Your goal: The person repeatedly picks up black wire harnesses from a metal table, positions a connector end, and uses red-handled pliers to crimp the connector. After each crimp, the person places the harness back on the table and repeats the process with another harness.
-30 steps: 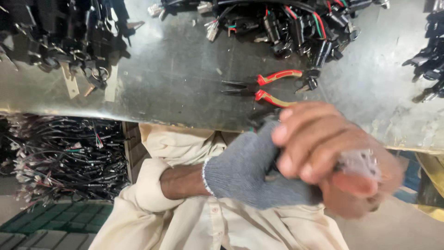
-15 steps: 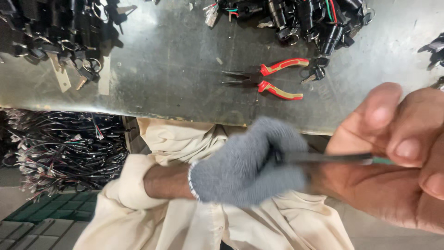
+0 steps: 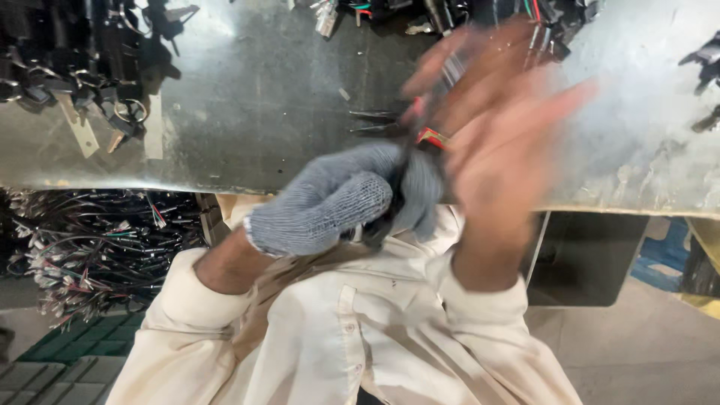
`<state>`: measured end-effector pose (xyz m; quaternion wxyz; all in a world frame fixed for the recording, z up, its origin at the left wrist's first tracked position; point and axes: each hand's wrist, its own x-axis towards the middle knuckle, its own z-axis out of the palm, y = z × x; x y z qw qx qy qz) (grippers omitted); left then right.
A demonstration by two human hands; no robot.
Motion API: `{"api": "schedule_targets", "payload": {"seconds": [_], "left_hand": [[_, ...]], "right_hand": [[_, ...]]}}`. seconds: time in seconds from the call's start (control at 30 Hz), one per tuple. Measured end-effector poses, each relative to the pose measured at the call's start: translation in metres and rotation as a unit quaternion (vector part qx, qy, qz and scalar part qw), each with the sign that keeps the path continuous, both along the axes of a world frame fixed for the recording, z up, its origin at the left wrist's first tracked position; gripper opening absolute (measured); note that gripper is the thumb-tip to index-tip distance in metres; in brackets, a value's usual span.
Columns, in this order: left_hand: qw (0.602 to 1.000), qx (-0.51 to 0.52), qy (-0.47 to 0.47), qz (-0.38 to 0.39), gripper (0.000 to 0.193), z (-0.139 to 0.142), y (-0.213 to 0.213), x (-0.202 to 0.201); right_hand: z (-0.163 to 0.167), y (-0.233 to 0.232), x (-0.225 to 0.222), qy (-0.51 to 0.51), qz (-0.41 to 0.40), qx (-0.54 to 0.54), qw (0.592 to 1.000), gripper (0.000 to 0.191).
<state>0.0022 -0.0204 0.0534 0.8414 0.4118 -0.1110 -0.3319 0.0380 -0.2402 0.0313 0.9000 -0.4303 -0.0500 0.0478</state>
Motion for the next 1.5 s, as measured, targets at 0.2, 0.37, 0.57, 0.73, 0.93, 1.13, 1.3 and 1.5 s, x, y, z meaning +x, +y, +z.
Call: {"api": "schedule_targets", "payload": {"seconds": [0.2, 0.37, 0.57, 0.73, 0.93, 1.13, 1.3, 1.5], "left_hand": [[0.892, 0.296, -0.185, 0.288, 0.022, -0.006, -0.004, 0.001], [0.818, 0.343, -0.329, 0.324, 0.035, -0.028, -0.009, -0.022], [0.924, 0.207, -0.122, 0.299, 0.068, -0.028, -0.005, -0.031], [0.849, 0.361, -0.278, 0.266, 0.075, -0.013, -0.002, -0.029], [0.854, 0.383, -0.294, 0.193, 0.056, 0.0, 0.01, -0.008], [0.795, 0.415, -0.366, 0.248, 0.049, -0.016, 0.006, -0.01], [0.862, 0.341, -0.308, 0.216, 0.022, -0.023, 0.01, -0.012], [0.859, 0.34, -0.313, 0.221, 0.019, -0.031, 0.013, -0.008]], "right_hand": [[-0.062, 0.013, -0.07, 0.114, 0.145, -0.221, 0.958, 0.054], [-0.061, 0.006, -0.065, -0.055, 0.119, -0.336, 0.933, 0.046], [-0.047, 0.009, -0.047, -0.262, 0.014, -0.438, 0.86, 0.046], [-0.047, 0.006, -0.048, -0.283, -0.008, -0.487, 0.826, 0.04], [-0.049, 0.008, -0.062, -0.217, -0.001, -0.455, 0.864, 0.043], [-0.052, 0.013, -0.064, -0.168, 0.029, -0.463, 0.87, 0.044], [-0.051, 0.014, -0.062, -0.185, 0.041, -0.439, 0.878, 0.047], [-0.05, 0.024, -0.066, -0.147, 0.033, -0.437, 0.887, 0.051]]}}
